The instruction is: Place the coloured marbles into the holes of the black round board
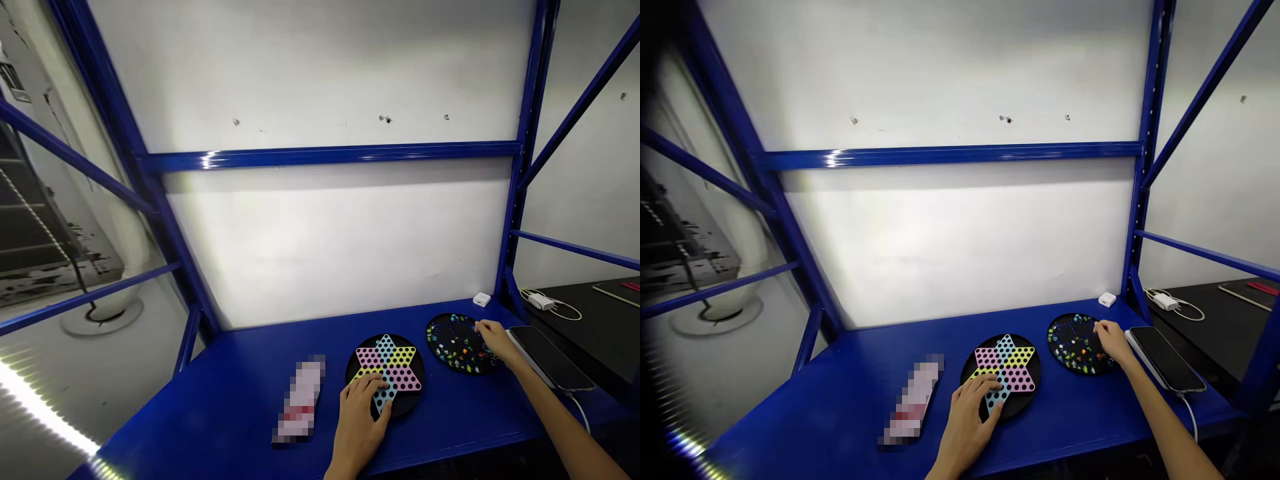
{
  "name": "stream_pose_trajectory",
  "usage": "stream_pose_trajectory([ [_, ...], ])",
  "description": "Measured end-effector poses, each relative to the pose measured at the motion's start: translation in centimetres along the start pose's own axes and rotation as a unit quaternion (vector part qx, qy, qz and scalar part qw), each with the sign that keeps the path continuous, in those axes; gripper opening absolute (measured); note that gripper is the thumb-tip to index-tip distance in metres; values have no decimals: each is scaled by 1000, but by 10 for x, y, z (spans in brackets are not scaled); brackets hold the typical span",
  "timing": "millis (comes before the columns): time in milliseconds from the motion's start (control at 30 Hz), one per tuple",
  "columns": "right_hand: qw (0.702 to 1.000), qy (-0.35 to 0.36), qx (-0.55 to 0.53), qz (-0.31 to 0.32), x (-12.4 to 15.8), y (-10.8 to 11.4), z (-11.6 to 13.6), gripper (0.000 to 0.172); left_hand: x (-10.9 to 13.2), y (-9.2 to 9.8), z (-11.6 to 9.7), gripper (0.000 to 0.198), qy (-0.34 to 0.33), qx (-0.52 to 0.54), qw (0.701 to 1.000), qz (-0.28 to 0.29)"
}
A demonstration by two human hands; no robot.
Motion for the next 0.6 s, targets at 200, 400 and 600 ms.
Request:
stream_pose_trajectory([
  [200, 970, 32, 241, 1, 3, 7, -5, 33, 0, -1, 2, 20, 2, -7, 1000, -4],
  [400, 932, -27, 353, 77, 5, 2, -3, 23, -1, -1, 3, 20, -10, -20, 1000, -15],
  [600, 902, -27, 418, 104, 16, -13, 7, 22, -2, -2, 5, 19, -6, -23, 1000, -15],
])
Point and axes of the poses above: each hand's wrist, its own x-axis away from the middle knuckle, its own y-axis out of the back of the hand, z = x × y, the point moved 9 cm from there along -x, towards the middle knuckle, and after that the axes turned 5 degrees about z, right-handed, at the moved point
